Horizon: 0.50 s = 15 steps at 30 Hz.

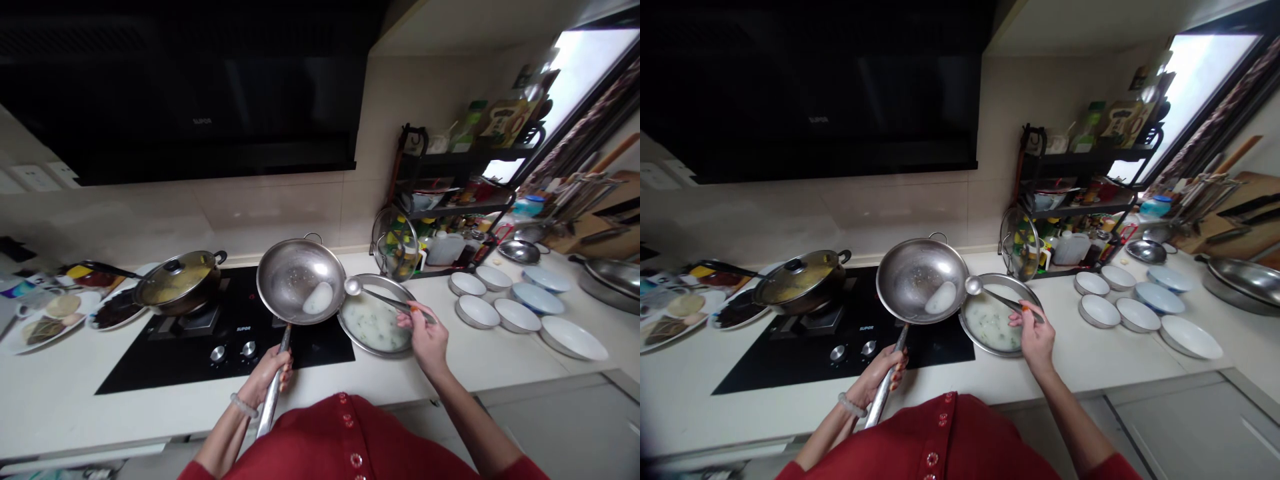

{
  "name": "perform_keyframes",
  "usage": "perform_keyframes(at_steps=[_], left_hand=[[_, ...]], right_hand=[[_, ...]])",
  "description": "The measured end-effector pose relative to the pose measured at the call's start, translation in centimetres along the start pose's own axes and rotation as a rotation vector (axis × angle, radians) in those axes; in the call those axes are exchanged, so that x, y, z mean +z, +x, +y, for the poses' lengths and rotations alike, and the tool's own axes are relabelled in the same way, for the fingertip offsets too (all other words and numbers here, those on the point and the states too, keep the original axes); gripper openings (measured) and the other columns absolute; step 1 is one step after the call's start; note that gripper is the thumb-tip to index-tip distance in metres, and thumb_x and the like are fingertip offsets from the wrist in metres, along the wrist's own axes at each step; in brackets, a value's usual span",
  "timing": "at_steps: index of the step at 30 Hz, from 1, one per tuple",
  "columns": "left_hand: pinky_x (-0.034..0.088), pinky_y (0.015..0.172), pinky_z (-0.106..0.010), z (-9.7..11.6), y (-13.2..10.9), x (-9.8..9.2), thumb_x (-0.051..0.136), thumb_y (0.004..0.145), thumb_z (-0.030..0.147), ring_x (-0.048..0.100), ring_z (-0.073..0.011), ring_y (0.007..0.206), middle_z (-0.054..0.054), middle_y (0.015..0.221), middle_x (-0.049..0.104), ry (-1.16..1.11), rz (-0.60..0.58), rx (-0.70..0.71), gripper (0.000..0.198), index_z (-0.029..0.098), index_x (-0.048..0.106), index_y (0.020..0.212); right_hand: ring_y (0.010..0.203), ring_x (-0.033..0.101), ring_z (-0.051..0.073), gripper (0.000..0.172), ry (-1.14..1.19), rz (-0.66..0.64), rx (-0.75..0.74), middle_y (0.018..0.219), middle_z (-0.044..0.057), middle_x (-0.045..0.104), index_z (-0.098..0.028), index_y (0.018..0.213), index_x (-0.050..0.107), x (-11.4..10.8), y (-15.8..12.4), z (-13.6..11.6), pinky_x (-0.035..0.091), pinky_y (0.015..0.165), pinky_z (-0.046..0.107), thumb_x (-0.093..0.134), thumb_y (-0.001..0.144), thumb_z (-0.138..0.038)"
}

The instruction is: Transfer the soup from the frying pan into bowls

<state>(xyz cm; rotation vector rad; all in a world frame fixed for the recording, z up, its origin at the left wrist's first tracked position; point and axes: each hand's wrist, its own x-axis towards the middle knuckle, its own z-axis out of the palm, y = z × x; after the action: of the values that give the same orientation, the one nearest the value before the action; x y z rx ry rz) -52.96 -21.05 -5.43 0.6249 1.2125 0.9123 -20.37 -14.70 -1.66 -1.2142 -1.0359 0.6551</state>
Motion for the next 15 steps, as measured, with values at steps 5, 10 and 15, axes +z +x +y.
perform_keyframes(at_steps=[5,10,15], left_hand=[[0.028,0.030,-0.015,-0.1,0.2,-0.1,0.062,0.060,0.027,0.032,-0.0039,0.034,0.010,0.047,0.042,-0.008,0.000,-0.012,0.027,0.022,0.039,0.072],[0.028,0.030,-0.016,-0.3,0.3,-0.2,0.064,0.059,0.027,0.033,-0.0043,0.033,0.011,0.047,0.041,-0.029,0.001,-0.015,0.029,0.023,0.039,0.073],[0.028,0.030,-0.015,-0.3,0.3,-0.2,0.065,0.060,0.027,0.034,-0.0041,0.033,0.011,0.048,0.042,-0.036,0.002,-0.008,0.031,0.023,0.038,0.074]], right_hand=[[0.053,0.064,0.018,0.036,0.003,-0.135,0.005,0.063,0.004,0.068,-0.015,0.098,0.063,4.2,0.3,0.0,0.055,0.058,0.033,0.052,0.084,-0.047],[0.054,0.064,0.018,0.036,-0.100,-0.250,-0.058,0.065,0.005,0.067,-0.016,0.098,0.065,7.3,0.8,1.8,0.055,0.060,0.033,0.049,0.084,-0.045],[0.054,0.064,0.019,0.031,-0.067,-0.309,-0.023,0.062,0.003,0.066,-0.018,0.095,0.064,9.2,0.3,3.6,0.055,0.058,0.033,0.051,0.081,-0.043]])
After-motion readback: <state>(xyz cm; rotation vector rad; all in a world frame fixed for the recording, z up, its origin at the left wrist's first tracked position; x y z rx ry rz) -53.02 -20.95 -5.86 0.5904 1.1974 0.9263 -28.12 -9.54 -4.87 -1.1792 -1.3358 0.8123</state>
